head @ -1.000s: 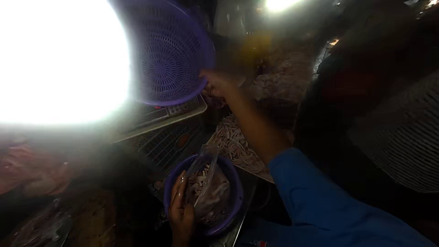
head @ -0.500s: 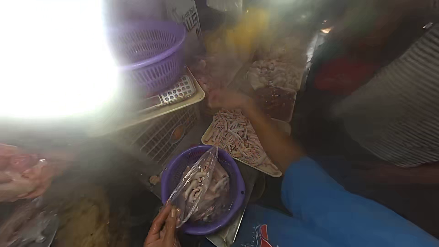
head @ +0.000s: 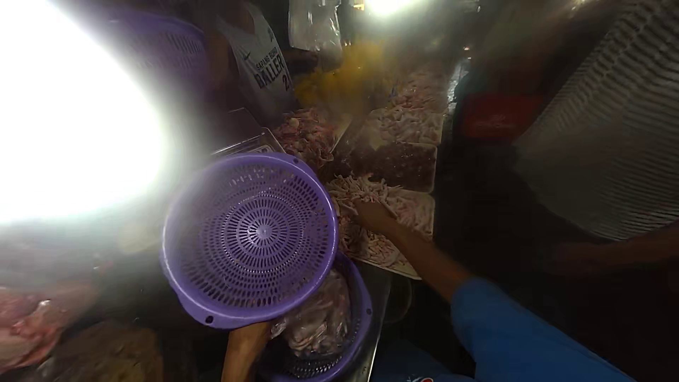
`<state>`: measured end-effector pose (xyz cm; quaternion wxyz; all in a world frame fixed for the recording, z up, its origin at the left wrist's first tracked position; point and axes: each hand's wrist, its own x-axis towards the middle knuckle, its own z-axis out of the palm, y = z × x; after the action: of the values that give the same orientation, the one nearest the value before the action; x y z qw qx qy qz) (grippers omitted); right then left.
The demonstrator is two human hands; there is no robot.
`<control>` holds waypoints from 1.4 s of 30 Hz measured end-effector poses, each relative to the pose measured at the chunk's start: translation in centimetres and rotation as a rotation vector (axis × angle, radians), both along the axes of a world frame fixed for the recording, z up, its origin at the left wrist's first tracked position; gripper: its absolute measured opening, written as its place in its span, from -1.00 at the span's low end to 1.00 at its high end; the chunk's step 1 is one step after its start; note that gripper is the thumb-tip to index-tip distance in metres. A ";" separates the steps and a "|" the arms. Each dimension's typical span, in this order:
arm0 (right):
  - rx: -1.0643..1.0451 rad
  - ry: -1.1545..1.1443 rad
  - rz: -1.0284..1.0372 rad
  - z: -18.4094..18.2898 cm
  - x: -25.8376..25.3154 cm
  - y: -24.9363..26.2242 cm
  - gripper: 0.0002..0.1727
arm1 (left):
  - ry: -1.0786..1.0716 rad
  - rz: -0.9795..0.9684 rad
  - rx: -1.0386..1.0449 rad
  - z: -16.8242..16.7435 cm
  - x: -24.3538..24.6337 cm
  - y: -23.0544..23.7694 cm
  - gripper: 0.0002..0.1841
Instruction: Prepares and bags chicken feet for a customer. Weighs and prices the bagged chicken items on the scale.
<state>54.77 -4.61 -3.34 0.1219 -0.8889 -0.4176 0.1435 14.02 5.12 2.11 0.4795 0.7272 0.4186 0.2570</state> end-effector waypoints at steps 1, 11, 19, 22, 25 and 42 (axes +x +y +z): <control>0.116 0.080 -0.093 0.9 -0.4 -0.3 -0.36 | -0.031 -0.020 -0.015 0.0 0.0 0.0 -0.29; 1.114 0.634 -0.538 4.8 -10.3 -5.0 -0.33 | 0.233 -0.051 0.076 -1.0 1.1 -0.7 -0.79; 1.251 0.379 -0.561 6.4 -4.1 -11.1 -0.40 | 0.463 -0.168 0.148 -0.3 0.6 -0.5 -0.45; 1.316 0.246 -0.694 6.3 -0.7 -13.7 -0.43 | 0.434 -0.048 0.232 -1.0 -1.7 0.4 -0.61; 1.195 0.154 -0.759 3.2 1.9 -12.1 -0.25 | 0.239 0.074 0.317 0.1 -0.2 0.4 -0.53; 0.272 0.453 0.501 7.8 -21.2 -2.2 -0.39 | -0.395 0.180 -0.048 6.4 0.7 -0.1 -0.69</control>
<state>33.60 -6.84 4.42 0.2894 -0.6803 -0.6002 0.3053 14.71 4.97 8.46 0.5446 0.6105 0.3859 0.4264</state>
